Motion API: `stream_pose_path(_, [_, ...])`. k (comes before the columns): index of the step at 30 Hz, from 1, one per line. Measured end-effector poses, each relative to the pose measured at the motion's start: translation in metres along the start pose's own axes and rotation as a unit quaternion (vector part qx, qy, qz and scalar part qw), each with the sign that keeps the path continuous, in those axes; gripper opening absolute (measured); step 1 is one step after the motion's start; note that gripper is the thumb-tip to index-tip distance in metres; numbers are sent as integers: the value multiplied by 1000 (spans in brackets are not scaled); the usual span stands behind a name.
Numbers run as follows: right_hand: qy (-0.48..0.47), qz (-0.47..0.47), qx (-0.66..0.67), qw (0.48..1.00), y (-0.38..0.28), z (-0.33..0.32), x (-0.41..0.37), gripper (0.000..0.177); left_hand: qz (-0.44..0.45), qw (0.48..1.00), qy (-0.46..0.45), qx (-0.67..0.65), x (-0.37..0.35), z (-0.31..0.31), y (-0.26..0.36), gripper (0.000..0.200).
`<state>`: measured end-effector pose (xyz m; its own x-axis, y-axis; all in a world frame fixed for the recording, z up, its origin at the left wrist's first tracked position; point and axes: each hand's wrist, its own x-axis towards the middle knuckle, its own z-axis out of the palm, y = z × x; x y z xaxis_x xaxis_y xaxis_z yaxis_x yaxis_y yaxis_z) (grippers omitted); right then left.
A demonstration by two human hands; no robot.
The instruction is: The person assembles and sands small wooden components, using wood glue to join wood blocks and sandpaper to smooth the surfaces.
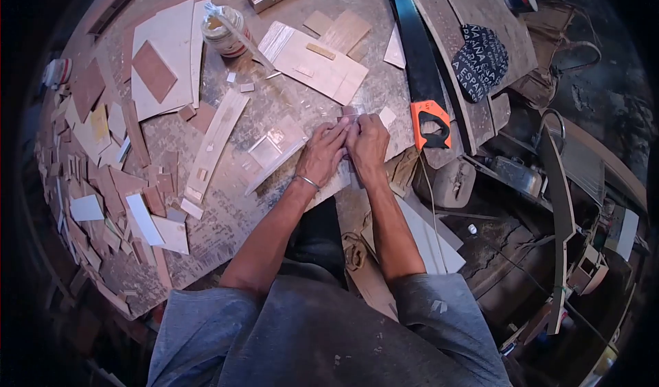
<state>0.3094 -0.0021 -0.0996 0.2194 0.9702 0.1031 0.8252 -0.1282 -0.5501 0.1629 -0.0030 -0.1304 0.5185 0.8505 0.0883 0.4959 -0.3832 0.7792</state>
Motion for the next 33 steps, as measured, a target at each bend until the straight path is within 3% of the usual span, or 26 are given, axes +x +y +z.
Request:
stream_pose_path(3, [12,-3,-16,1000,-3,0,-4,6,28,999,12,11,17,-4,-7,57])
stream_pose_path(7, [-3,-13,-33,999,-7,0,17,13,-9,1000,1,2,14,-12,4,53])
stream_pose_path(11, [8,-40,-7,999,11,2,-35,15,14,1000,3,27,13,1,-10,56])
stream_pose_path(14, [-1,-54,-60,997,2,4,8,16,6,1000,2,19,13,-2,-6,52])
stream_pose_path(18, [17,-46,-6,999,-2,-6,-26,12,17,1000,4,25,15,-1,-9,55])
stream_pose_path(22, [12,-39,-17,999,0,4,12,14,3,999,-13,39,14,-8,-1,49])
stream_pose_path(26, [-2,-10,12,1000,6,0,-28,11,6,1000,13,8,13,-3,-5,48])
stream_pose_path(28, [26,-43,-5,999,6,10,19,15,-5,1000,-2,-2,8,0,-2,49])
stream_pose_path(30, [69,-33,119,990,2,5,50,12,-9,1000,-4,-12,14,-8,1,52])
stream_pose_path(32, [16,161,350,923,-25,-36,51,11,1,1000,-6,7,18,-11,1,48])
stream_pose_path(33, [-16,260,451,854,-39,-62,39,10,7,1000,4,14,16,-11,6,46])
